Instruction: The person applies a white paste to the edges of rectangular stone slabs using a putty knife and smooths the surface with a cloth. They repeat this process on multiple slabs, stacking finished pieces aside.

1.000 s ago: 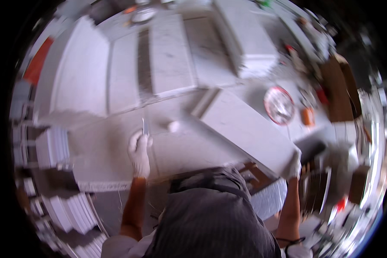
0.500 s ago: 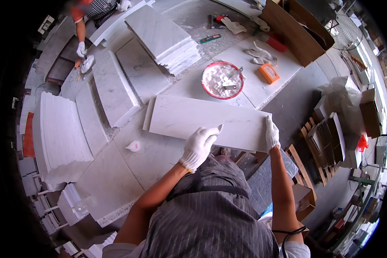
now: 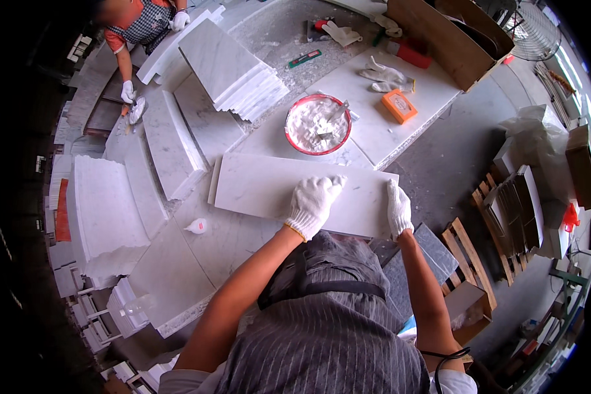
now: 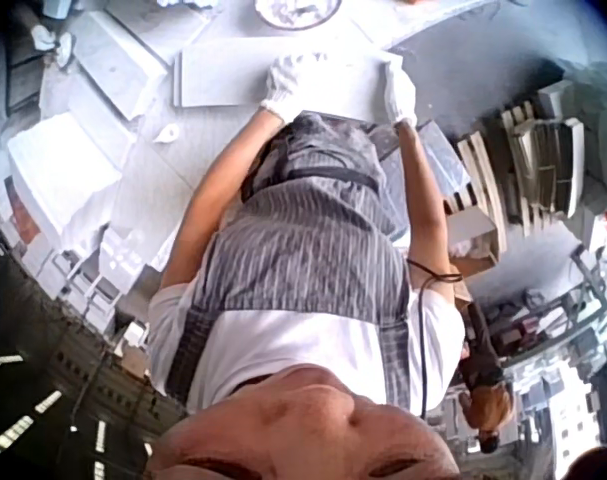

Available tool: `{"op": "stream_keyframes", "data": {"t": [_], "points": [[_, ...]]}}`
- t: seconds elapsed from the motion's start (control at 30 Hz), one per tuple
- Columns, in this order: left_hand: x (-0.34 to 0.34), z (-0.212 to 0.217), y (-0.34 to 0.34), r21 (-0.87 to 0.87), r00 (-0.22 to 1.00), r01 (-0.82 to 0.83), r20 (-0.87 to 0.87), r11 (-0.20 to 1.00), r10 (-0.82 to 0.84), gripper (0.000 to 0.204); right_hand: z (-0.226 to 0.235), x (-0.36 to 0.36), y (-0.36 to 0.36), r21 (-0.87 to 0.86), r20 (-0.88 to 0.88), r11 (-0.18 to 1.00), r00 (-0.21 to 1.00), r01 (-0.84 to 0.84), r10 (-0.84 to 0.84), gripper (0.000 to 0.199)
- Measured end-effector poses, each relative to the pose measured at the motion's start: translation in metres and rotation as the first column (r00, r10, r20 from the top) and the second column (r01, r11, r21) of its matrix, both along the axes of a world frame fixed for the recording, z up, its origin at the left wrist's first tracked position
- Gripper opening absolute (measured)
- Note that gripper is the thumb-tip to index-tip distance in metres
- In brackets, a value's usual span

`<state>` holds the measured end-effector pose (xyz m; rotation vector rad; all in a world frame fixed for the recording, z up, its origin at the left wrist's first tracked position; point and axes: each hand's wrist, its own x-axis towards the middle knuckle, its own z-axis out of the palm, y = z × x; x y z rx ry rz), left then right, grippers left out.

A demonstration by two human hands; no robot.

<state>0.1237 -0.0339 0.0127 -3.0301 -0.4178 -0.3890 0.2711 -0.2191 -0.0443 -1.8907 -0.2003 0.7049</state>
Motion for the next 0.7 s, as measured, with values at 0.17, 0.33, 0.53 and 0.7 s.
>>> {"op": "stream_keyframes", "data": {"t": [0.17, 0.33, 0.53, 0.7], "points": [[0.000, 0.006, -0.003, -0.067, 0.999, 0.048, 0.019, 0.997, -0.047, 0.019, 0.009, 0.004, -0.001, -0.006, -0.006, 0.999, 0.999, -0.038, 0.038, 0.058], [0.001, 0.006, -0.008, -0.120, 0.998, 0.068, -0.003, 0.990, -0.069, 0.020, 0.003, 0.004, -0.002, 0.024, 0.005, 0.999, 0.999, -0.032, 0.032, 0.056], [-0.006, 0.016, -0.016, -0.040, 0.992, 0.046, -0.119, 0.998, -0.051, 0.029, -0.002, 0.003, -0.002, 0.023, -0.012, 1.000, 1.000, -0.002, 0.003, 0.056], [-0.046, 0.050, -0.035, -0.565, 0.942, 0.069, -0.233, 0.822, -0.240, 0.012, 0.003, 0.001, 0.001, 0.012, -0.024, 1.000, 1.000, 0.003, -0.002, 0.058]]}}
